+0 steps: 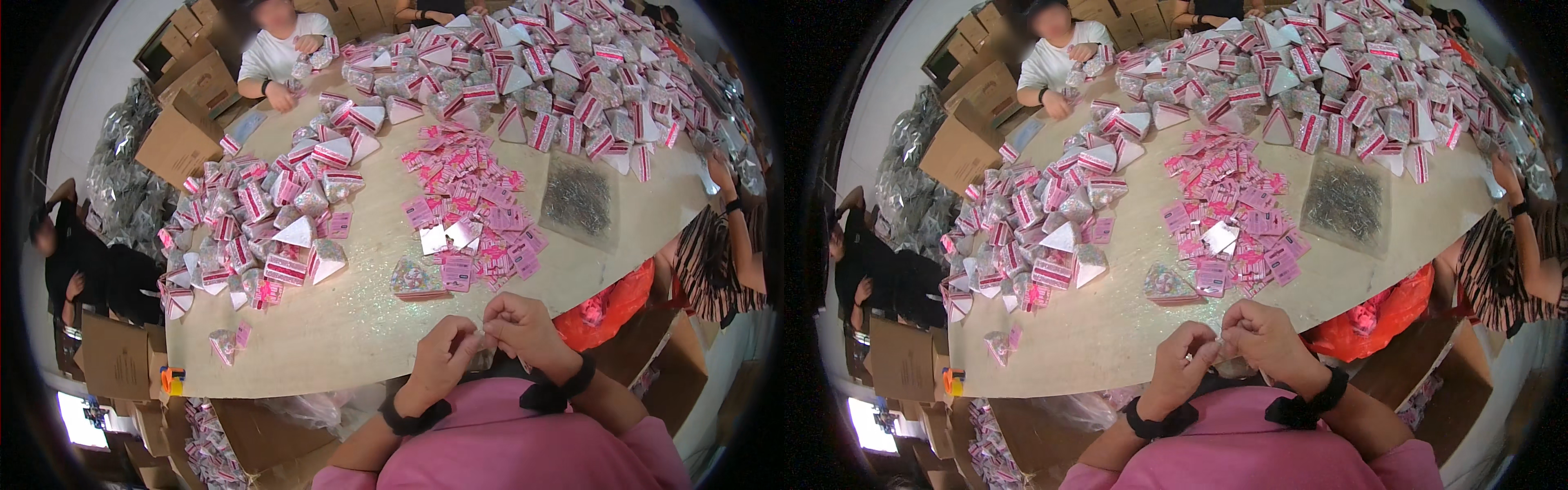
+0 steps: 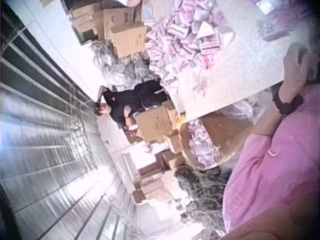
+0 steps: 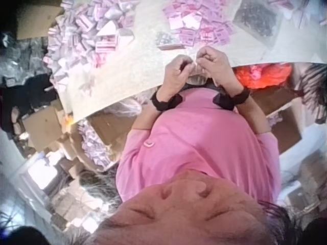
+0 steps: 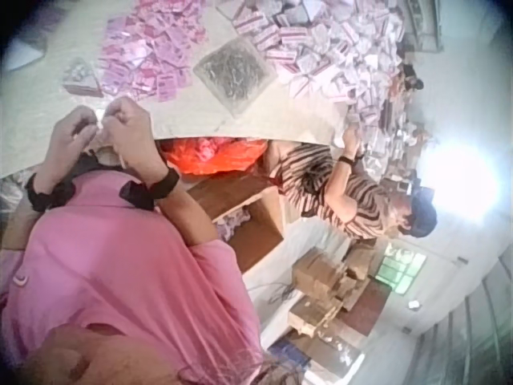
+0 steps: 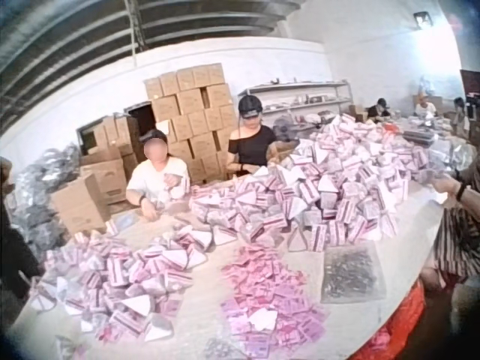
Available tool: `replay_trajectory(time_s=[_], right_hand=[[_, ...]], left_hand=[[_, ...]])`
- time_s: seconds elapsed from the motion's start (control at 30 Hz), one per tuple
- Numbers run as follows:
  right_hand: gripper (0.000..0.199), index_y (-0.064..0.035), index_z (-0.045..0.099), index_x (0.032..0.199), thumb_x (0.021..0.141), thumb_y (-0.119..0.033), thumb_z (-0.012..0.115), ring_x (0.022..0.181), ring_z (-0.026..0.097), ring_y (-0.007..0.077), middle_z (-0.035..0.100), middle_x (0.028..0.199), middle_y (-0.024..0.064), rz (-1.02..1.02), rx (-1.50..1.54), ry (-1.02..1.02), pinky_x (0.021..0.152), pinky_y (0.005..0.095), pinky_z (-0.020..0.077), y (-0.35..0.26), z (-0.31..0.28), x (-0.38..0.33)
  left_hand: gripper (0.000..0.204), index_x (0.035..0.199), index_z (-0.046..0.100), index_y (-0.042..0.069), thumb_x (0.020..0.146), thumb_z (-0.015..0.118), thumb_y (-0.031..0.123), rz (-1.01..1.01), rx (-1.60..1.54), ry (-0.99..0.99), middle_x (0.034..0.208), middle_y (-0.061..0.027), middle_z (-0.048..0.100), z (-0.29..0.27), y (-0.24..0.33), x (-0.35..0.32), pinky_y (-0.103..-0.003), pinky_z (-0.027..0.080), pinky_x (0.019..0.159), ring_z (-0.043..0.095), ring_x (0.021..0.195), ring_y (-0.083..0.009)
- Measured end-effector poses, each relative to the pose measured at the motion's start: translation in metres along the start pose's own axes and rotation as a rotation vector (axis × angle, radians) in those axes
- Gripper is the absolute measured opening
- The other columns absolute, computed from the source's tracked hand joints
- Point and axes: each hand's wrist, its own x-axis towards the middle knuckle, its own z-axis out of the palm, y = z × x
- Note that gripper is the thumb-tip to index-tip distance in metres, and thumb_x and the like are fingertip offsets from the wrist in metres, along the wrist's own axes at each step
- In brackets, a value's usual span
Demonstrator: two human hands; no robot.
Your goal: Packing small objects into pink and white pyramid-shaped bags at a large table.
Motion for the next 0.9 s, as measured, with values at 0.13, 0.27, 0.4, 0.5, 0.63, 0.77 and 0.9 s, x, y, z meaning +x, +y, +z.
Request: replay_trajectory(time_s=[0.13, 0.27, 0.4, 0.5, 0.63, 0.77, 0.9], right_hand=[[0.005, -0.0029, 0.053, 0.088, 0.085, -0.006, 0.056, 0.042, 0.042, 0.0030, 0.059, 0.064, 0.0042, 0.033, 0.094, -0.147, 0.037, 0.0174, 0.0314, 0.003, -0.006, 0.002], [0.008, -0.0030, 0.050, 0.090, 0.086, -0.006, 0.056, 0.043, 0.042, 0.0031, 0.058, 0.063, 0.0052, 0.045, 0.052, -0.229, 0.038, 0.0175, 0.0307, 0.003, -0.007, 0.002], [0.010, -0.0038, 0.047, 0.092, 0.087, -0.006, 0.055, 0.043, 0.042, 0.0030, 0.058, 0.063, 0.0059, 0.063, 0.059, -0.243, 0.037, 0.0176, 0.0299, 0.007, -0.007, 0.001], [0.009, -0.0038, 0.047, 0.092, 0.088, -0.006, 0.055, 0.044, 0.042, 0.0032, 0.058, 0.064, 0.0051, 0.058, 0.142, -0.273, 0.038, 0.0174, 0.0301, 0.010, -0.004, 0.003], [0.006, -0.0023, 0.052, 0.092, 0.087, -0.004, 0.054, 0.044, 0.044, 0.0036, 0.059, 0.065, 0.0058, 0.095, 0.047, -0.213, 0.038, 0.0171, 0.0319, 0.007, 0.003, 0.004], [0.008, -0.0015, 0.059, 0.091, 0.086, -0.007, 0.056, 0.045, 0.044, 0.0027, 0.059, 0.066, 0.0032, 0.162, 0.042, -0.227, 0.037, 0.0167, 0.0316, -0.001, 0.005, 0.002], [0.012, -0.0011, 0.063, 0.092, 0.086, -0.010, 0.057, 0.045, 0.044, 0.0019, 0.059, 0.066, 0.0014, 0.249, -0.112, -0.276, 0.037, 0.0164, 0.0319, -0.014, 0.002, 0.001]], left_hand=[[0.033, 0.113, 0.051, 0.005, 0.083, 0.063, 0.012, 0.068, 0.104, -0.131, 0.087, -0.0081, 0.058, -0.012, 0.013, -0.001, -0.027, 0.045, 0.060, 0.054, 0.064, -0.0157], [0.031, 0.107, 0.053, 0.003, 0.080, 0.065, 0.014, 0.164, 0.229, -0.184, 0.086, -0.0101, 0.058, -0.017, 0.015, -0.004, -0.030, 0.046, 0.059, 0.056, 0.065, -0.0203], [0.018, 0.094, 0.057, 0.003, 0.080, 0.064, 0.012, 0.340, 0.347, -0.167, 0.078, -0.0109, 0.057, -0.017, 0.000, -0.008, -0.031, 0.046, 0.057, 0.056, 0.064, -0.0240], [0.011, 0.088, 0.057, 0.004, 0.081, 0.062, 0.011, 0.361, 0.398, -0.113, 0.074, -0.0118, 0.056, -0.014, -0.007, -0.013, -0.035, 0.045, 0.057, 0.056, 0.064, -0.0280], [0.007, 0.084, 0.056, 0.005, 0.082, 0.061, 0.010, 0.308, 0.363, -0.047, 0.070, -0.0114, 0.054, -0.010, -0.012, -0.011, -0.038, 0.043, 0.055, 0.055, 0.064, -0.0289], [0.009, 0.083, 0.055, 0.005, 0.076, 0.061, 0.008, 0.469, 0.544, -0.058, 0.067, -0.0102, 0.051, -0.017, -0.006, -0.007, -0.037, 0.043, 0.053, 0.054, 0.062, -0.0280], [0.015, 0.083, 0.055, 0.006, 0.069, 0.061, 0.007, 0.609, 0.720, -0.167, 0.068, -0.0078, 0.049, -0.025, -0.002, -0.008, -0.034, 0.042, 0.052, 0.051, 0.060, -0.0256]])
